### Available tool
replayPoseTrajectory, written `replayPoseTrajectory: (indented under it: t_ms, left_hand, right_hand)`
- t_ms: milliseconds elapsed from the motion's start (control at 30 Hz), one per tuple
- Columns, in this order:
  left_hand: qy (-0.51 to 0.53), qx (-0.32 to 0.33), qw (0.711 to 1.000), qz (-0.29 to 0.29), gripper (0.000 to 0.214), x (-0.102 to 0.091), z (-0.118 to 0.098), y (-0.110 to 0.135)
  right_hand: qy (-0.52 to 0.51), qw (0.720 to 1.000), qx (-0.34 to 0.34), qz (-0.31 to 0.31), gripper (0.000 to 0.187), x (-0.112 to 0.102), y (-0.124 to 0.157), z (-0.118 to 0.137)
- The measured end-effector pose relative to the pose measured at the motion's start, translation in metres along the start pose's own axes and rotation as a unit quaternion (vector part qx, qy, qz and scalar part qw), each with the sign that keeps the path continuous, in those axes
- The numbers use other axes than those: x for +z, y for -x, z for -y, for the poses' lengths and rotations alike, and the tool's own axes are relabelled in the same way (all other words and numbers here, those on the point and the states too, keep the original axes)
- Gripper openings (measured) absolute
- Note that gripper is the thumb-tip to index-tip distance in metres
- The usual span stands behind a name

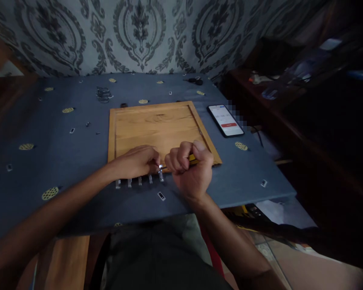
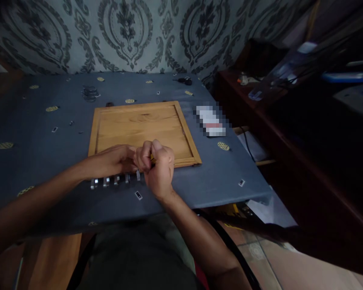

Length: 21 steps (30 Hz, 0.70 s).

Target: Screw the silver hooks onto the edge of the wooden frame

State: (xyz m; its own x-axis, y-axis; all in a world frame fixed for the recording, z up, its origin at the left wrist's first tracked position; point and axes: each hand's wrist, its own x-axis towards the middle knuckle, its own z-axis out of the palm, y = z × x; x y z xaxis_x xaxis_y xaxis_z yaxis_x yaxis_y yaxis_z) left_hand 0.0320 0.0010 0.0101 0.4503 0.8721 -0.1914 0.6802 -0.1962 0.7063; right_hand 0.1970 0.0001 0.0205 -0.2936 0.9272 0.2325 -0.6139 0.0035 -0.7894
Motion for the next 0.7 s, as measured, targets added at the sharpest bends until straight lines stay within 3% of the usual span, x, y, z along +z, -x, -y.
replayPoseTrajectory:
  t_ms: [200, 333, 500, 700]
  left_hand:
    - [-0.003, -0.009, 1.0, 0.007, 0.009, 0.0022, 0.0024, -0.0063]
    - [0.016, -0.006, 1.0, 0.011, 0.009, 0.002, 0.0044, -0.0072]
    - [0.002, 0.046, 0.999, 0.002, 0.015, 0.003, 0.0057, -0.0052]
    - [-0.087, 0.092, 0.991, -0.037, 0.014, 0.0077, 0.0056, 0.0005]
  right_hand:
    - [-0.013, 1.0, -0.005, 0.018, 0.066, 0.0005, -0.0001, 0.0]
    - [-0.013, 1.0, -0.012, -0.004, 0.065, 0.0003, -0.0001, -0.0012]
    - [0.002, 1.0, 0.006, -0.008, 0.065, -0.0008, 0.0003, -0.0005]
    - [0.008, 1.0, 0.002, 0.002, 0.064, -0.0031, 0.001, -0.001]
